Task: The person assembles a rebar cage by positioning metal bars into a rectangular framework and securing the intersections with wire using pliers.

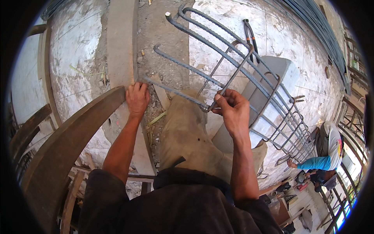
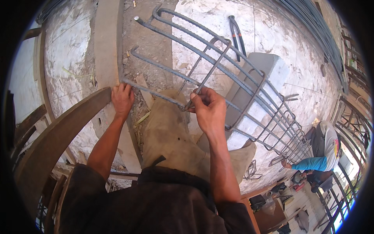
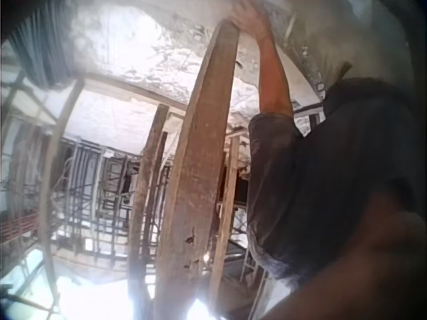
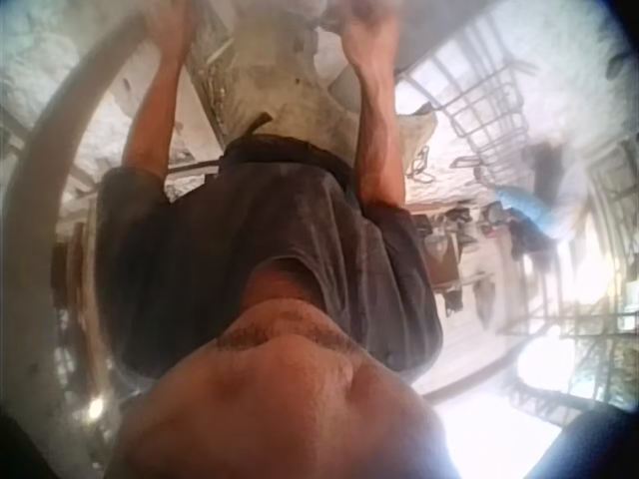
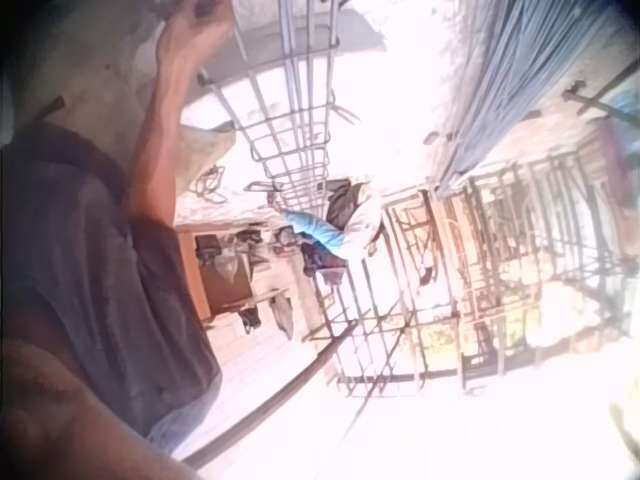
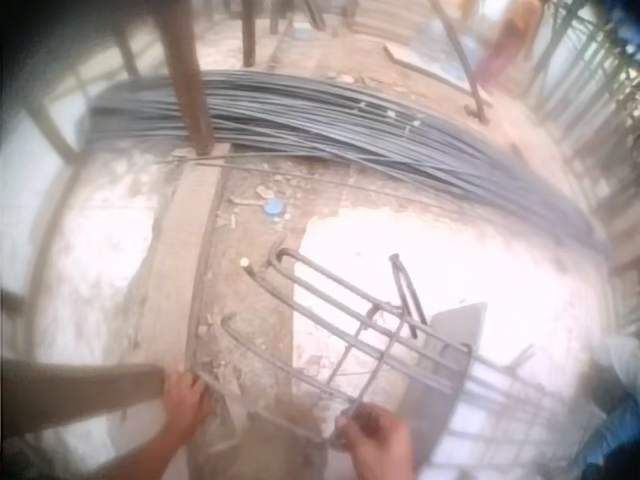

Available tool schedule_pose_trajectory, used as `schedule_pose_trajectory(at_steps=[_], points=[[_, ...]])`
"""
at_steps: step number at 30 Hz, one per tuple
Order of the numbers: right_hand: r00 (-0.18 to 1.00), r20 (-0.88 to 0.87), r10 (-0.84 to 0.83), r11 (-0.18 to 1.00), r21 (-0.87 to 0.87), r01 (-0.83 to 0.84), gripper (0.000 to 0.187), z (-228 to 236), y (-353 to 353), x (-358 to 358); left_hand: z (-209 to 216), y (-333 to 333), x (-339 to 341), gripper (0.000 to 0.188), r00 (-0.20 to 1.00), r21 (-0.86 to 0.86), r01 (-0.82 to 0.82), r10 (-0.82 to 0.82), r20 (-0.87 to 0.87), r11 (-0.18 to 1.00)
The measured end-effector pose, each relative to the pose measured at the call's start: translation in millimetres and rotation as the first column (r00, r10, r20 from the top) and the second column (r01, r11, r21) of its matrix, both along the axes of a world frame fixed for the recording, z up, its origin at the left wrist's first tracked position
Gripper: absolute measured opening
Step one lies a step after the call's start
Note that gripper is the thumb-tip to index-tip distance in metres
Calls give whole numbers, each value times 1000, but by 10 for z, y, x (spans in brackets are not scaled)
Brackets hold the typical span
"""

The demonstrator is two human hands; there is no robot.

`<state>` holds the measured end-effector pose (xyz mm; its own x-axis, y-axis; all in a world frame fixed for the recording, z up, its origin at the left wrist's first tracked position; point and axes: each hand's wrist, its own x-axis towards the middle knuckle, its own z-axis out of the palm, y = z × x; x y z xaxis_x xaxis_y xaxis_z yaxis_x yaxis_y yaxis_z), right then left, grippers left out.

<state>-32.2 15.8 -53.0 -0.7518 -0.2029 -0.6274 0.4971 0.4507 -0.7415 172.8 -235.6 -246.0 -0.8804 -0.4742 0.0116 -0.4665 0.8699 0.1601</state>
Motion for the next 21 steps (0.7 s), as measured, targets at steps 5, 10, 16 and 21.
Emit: schedule_pose_trajectory(at_steps=[5, 10, 16, 21], points=[[875, -90, 475, 822, 400, -405, 37, 160, 54, 6, 8, 16, 10, 20, 1000, 6, -17, 17, 18, 1000], [783, -184, 594, 801, 224, -555, 42, 33, 372, 69, 26, 13, -5, 19, 1000, 11, -5, 5, -1, 1000], [859, -62, 509, 859, 105, -501, 37, 30, 375, 40, 0, 4, 12, 18, 1000, 20, -14, 14, -10, 1000], [821, -46, 569, 816, 150, -558, 29, -38, 400, -12, 34, 1, 11, 20, 1000, 24, -10, 10, 2, 1000]])
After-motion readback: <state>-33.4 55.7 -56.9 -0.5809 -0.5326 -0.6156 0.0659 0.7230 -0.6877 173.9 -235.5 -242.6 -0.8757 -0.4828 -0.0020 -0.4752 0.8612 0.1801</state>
